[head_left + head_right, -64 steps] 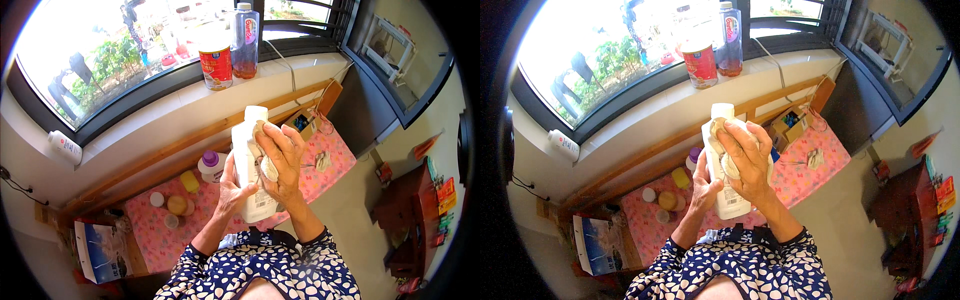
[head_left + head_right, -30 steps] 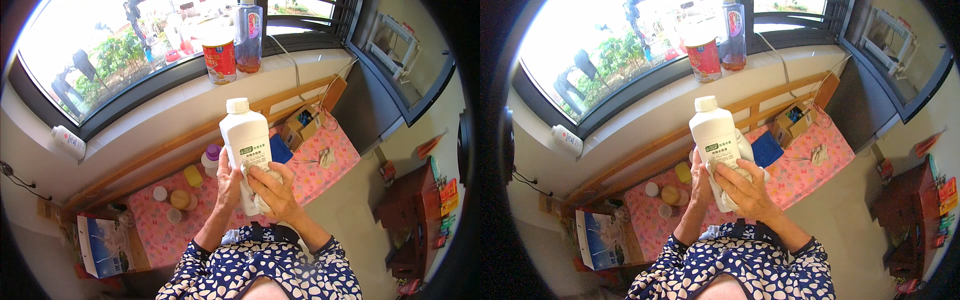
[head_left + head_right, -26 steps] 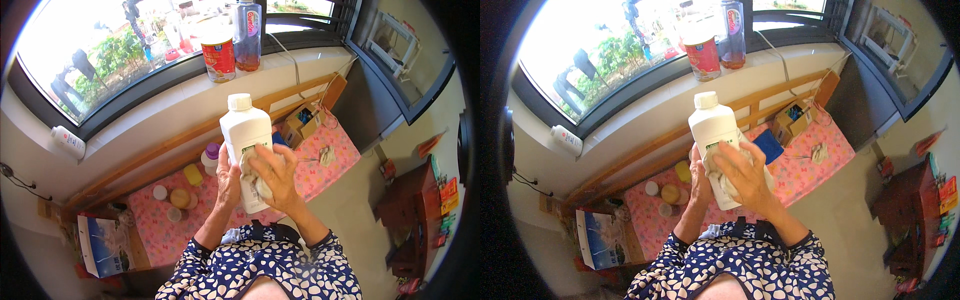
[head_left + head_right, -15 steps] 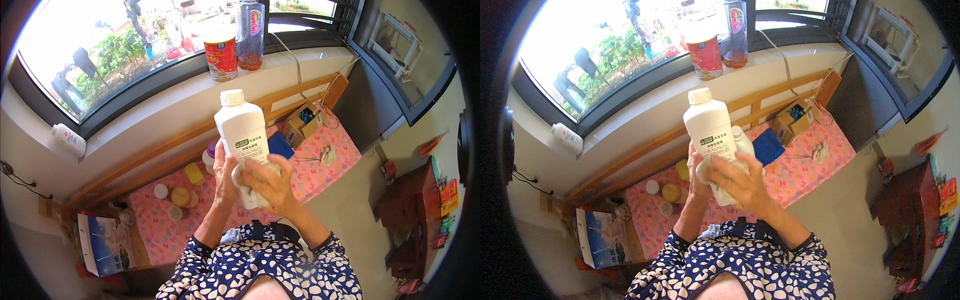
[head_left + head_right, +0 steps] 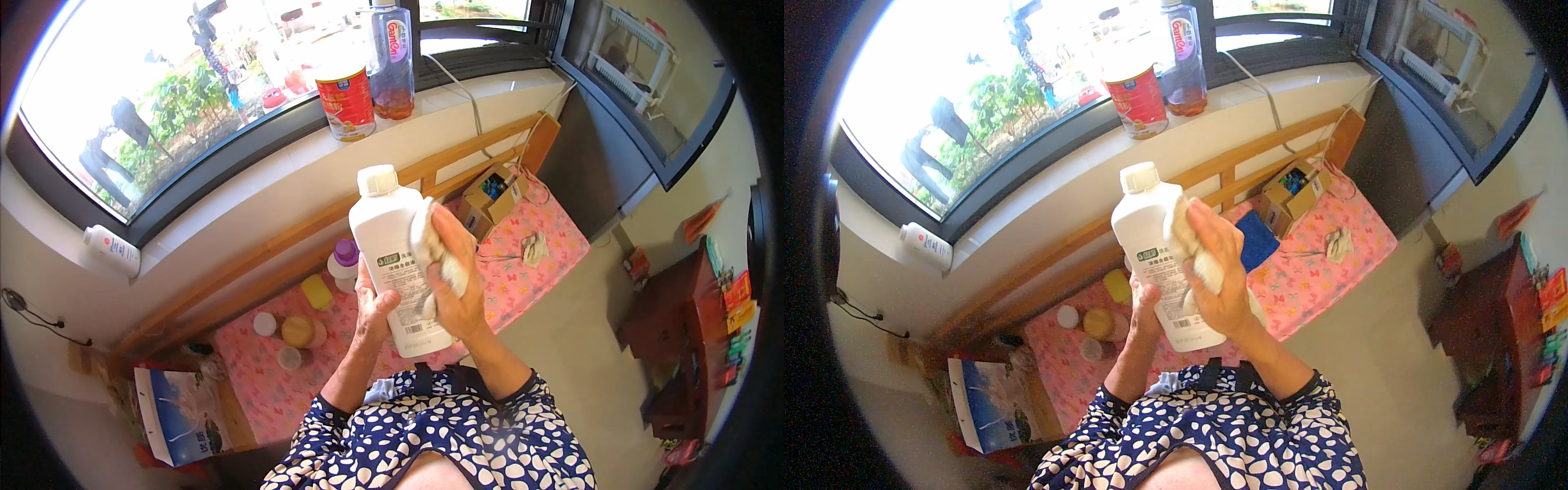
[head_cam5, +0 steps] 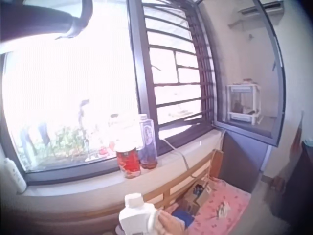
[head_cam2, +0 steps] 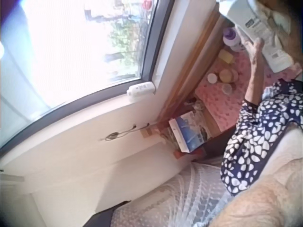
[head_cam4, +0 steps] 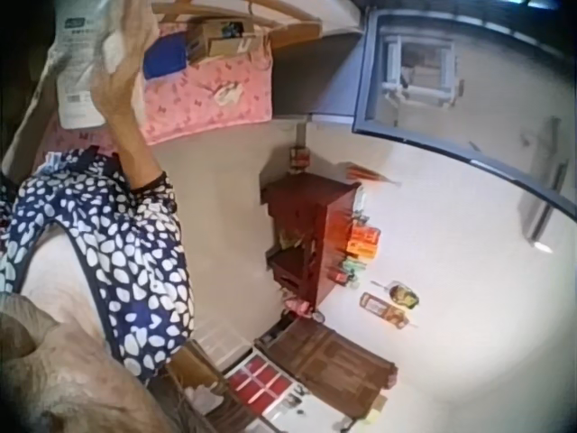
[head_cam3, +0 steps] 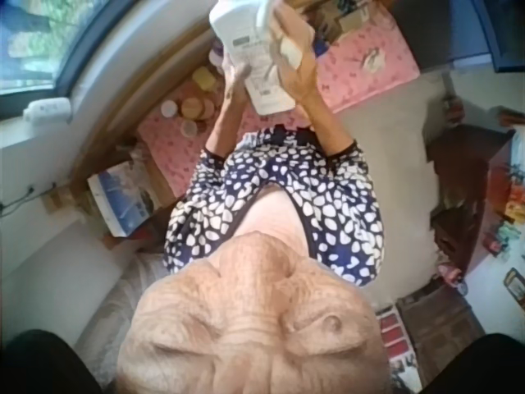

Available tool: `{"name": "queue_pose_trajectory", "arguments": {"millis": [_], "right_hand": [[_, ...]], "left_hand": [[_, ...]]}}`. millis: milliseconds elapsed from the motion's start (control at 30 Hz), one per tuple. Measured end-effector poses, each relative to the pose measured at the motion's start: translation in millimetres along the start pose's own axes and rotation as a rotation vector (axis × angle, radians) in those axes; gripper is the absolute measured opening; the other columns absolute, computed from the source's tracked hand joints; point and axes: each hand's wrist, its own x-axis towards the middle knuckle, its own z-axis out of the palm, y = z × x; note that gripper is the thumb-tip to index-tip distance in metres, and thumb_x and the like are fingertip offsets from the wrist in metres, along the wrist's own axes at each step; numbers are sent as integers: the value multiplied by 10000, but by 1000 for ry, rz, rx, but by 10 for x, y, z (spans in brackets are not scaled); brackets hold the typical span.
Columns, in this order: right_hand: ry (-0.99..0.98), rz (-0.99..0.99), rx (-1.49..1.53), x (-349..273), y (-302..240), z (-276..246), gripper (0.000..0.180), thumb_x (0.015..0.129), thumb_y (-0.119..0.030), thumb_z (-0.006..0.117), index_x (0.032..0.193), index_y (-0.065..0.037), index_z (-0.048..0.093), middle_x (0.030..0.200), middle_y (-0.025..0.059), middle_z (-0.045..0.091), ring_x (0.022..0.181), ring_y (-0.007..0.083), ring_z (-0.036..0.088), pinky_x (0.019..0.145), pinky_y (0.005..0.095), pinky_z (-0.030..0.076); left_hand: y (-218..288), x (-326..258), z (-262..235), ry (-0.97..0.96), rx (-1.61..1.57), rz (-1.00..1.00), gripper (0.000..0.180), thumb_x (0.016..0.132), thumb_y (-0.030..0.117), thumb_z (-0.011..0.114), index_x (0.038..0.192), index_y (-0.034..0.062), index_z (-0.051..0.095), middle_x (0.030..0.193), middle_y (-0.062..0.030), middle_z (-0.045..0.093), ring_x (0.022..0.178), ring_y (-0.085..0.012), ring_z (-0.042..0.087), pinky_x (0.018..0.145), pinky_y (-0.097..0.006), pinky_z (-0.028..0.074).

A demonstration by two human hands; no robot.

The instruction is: The person wipes a purple plastic bottle, a red cylindrical container, and a white plastic bottle with a white cloth. They handle each item individually, rotating them to clean all sides before placing them on the windowsill.

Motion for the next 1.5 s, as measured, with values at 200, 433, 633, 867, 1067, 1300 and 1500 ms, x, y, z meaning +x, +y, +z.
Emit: {"name": "queue_pose_trajectory", "arguments": {"millis": [200, 433, 633, 867, 1067, 1300, 1500], "right_hand": [[-18, 304, 332, 9, 98, 45, 470, 949, -267, 520, 1335, -12, 433, 1291, 105, 482, 1140, 180, 457, 965, 293, 357], [-99, -407, -130, -33, -24, 2, 486, 797, -144, 626, 1253, -9, 524, 1321, 175, 481, 1172, 394, 420, 986, 476, 330], [108, -108, -31, 248, -46, 20, 398, 857, -123, 551, 1237, -7, 527, 1273, 161, 525, 1127, 302, 451, 1008, 409, 311], [166, 414, 385, 254, 100, 170, 382, 947, -264, 497, 1222, 2, 507, 1213, 161, 528, 1140, 253, 448, 980, 360, 337], [-68, -131, -103, 119, 28, 96, 553, 865, -300, 542, 1308, 13, 438, 1433, 172, 351, 1244, 347, 328, 1060, 442, 217], [-118, -281, -133, -310, -33, 96, 494, 763, -180, 599, 1210, 22, 539, 1359, 165, 456, 1165, 353, 438, 993, 435, 311], [-183, -155, -77, -123, 31, 13, 541, 756, -143, 626, 1251, 33, 495, 1410, 178, 399, 1268, 350, 326, 1049, 418, 259]], "left_hand": [[-110, -50, -160, 70, -188, -99, 762, 702, 374, 735, 1264, -24, 408, 1070, -135, 614, 883, -215, 656, 722, -327, 568], [-89, -56, -231, 136, -178, -81, 653, 759, 391, 677, 1204, -46, 484, 1076, -140, 621, 898, -216, 652, 760, -325, 555], [-26, -119, -183, 115, -143, -179, 571, 824, 354, 581, 1221, -42, 477, 1073, -132, 638, 908, -214, 652, 793, -324, 535], [-135, -89, -280, 13, -46, -150, 627, 855, 453, 551, 1234, -40, 474, 1102, -140, 630, 916, -205, 646, 794, -340, 528], [-92, -6, -255, 24, 39, -63, 753, 870, 640, 437, 1351, 61, 413, 1299, -91, 529, 1132, -231, 543, 954, -372, 453], [75, 89, -249, 72, -208, -84, 699, 879, 586, 476, 1319, 44, 443, 1222, -111, 582, 1066, -247, 590, 903, -372, 485], [103, 87, -176, 36, -138, -68, 703, 882, 588, 475, 1319, 39, 444, 1213, -108, 587, 1057, -229, 591, 903, -365, 483]]}}
